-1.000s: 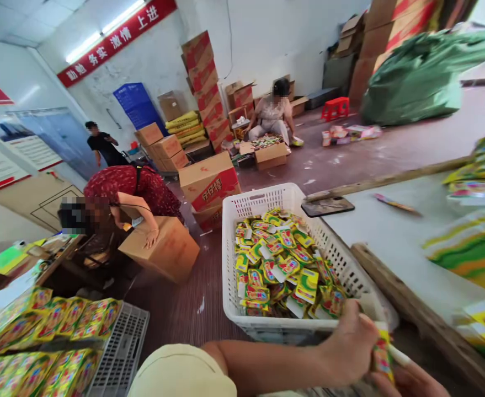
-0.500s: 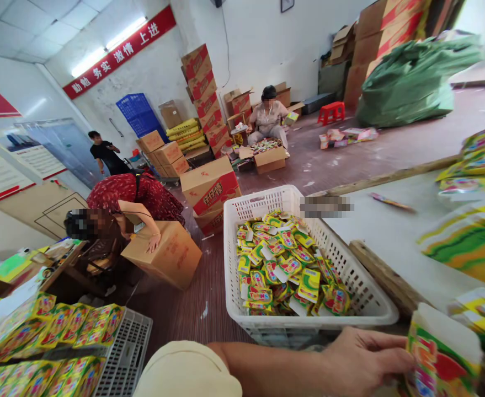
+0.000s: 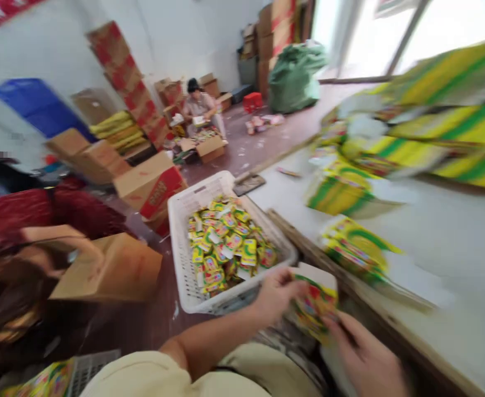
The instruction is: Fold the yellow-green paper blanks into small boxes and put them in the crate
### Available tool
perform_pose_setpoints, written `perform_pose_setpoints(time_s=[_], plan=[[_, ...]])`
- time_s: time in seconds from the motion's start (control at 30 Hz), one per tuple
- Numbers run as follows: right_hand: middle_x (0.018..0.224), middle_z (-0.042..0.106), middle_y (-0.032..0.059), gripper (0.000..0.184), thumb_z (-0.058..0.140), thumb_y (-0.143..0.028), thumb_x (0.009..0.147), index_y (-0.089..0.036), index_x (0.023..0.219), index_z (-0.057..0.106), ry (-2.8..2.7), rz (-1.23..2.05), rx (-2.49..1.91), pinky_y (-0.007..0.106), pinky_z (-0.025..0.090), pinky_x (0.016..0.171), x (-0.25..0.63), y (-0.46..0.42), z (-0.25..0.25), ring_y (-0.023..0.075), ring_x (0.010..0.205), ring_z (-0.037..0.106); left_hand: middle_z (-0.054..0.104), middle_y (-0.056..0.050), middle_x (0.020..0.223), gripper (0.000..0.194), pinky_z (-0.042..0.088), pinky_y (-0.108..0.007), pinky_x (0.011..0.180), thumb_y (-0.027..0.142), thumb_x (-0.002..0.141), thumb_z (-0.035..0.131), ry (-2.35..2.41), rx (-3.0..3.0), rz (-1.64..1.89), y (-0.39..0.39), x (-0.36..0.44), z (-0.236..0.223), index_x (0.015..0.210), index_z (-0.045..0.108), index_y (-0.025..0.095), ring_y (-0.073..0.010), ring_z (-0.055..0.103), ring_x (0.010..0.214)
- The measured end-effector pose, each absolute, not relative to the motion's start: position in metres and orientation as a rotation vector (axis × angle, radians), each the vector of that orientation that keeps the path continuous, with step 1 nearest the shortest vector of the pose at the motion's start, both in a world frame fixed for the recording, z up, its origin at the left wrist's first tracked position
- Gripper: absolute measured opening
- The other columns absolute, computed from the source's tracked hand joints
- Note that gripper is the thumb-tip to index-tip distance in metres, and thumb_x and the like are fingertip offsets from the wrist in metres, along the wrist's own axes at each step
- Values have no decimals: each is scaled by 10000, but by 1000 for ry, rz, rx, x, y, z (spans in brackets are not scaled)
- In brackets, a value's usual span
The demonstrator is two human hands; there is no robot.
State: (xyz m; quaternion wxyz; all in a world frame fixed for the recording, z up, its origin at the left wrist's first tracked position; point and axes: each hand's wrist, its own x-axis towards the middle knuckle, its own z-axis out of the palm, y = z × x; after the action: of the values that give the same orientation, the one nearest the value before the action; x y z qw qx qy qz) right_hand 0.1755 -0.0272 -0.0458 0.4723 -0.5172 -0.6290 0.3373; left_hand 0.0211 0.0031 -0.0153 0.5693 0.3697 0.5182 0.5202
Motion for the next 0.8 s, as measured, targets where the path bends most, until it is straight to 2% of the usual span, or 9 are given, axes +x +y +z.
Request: perform_pose_setpoints(time_s=[0.1, 0.17, 0.3, 0.37, 0.43, 0.5, 0.57, 0.67, 0.8], plan=[[858, 746, 60, 302, 510, -414, 929, -191, 981, 707, -1555, 821, -1283, 272, 565, 661, 174, -32, -35, 194, 708, 688, 688, -48, 779, 421, 497, -312, 764, 536, 650, 780, 1190, 982, 1148, 12, 4, -1, 783, 695, 145, -173, 594, 732], [913, 740, 65, 252, 492, -329, 953, -198, 1023, 695, -1545, 746, -1316, 294, 559, 732, 175, -32, -29, 197, 805, 685, 710, -71, 908, 440, 498, -336, 837, 538, 686, 763, 1139, 1137, 1037, 18, -11, 15, 907, 699, 164, -206, 629, 847], [952, 734, 68, 205, 541, -213, 940, -246, 1022, 726, -1749, 418, -1405, 413, 486, 906, 186, -33, -18, 230, 921, 625, 584, -142, 1335, 756, 415, -422, 1044, 605, 729, 702, 1090, 1605, 813, 28, -36, 47, 1346, 504, 215, -298, 537, 1231], [949, 737, 50, 223, 538, -181, 944, -267, 1018, 730, -1899, 361, -1382, 432, 450, 961, 188, -36, -13, 220, 919, 608, 480, -152, 1452, 956, 335, -473, 1119, 562, 615, 810, 1112, 1896, 592, 29, -36, 51, 1418, 425, 213, -337, 434, 1345], [955, 733, 26, 256, 518, -166, 956, -299, 1052, 716, -2020, 385, -1275, 446, 392, 1056, 187, -40, -8, 201, 944, 607, 500, -156, 1429, 987, 358, -489, 1102, 492, 571, 852, 1072, 2042, 378, 25, -26, 45, 1412, 425, 201, -350, 465, 1320], [1068, 714, 31, 269, 544, -196, 949, -312, 1159, 666, -2000, 406, -1199, 487, 284, 1155, 184, -43, -4, 209, 1068, 593, 590, -144, 1313, 820, 446, -454, 1016, 421, 650, 806, 1047, 2045, 276, 20, -14, 32, 1357, 464, 185, -329, 568, 1202], [1280, 625, 81, 415, 614, -280, 914, -284, 1324, 548, -1772, 422, -1241, 526, 231, 1186, 181, -46, -6, 251, 1243, 515, 634, -127, 1219, 654, 489, -406, 942, 356, 728, 736, 1112, 2025, 295, 15, -5, 21, 1304, 485, 172, -300, 620, 1104], [1486, 431, 143, 704, 642, -436, 880, -227, 1477, 332, -1281, 678, -1295, 503, 338, 1149, 173, -47, -20, 283, 1356, 429, 607, -130, 1254, 653, 480, -386, 958, 312, 751, 703, 1203, 2057, 368, 9, 1, 14, 1323, 426, 163, -284, 608, 1124], [1323, 611, 121, 630, 492, -584, 915, -212, 1420, 431, -861, 1338, -1117, 447, 496, 1027, 157, -42, -37, 266, 1211, 591, 519, -152, 1375, 717, 466, -366, 996, 278, 785, 665, 1120, 2146, 409, 3, 5, 13, 1394, 305, 162, -265, 564, 1216]])
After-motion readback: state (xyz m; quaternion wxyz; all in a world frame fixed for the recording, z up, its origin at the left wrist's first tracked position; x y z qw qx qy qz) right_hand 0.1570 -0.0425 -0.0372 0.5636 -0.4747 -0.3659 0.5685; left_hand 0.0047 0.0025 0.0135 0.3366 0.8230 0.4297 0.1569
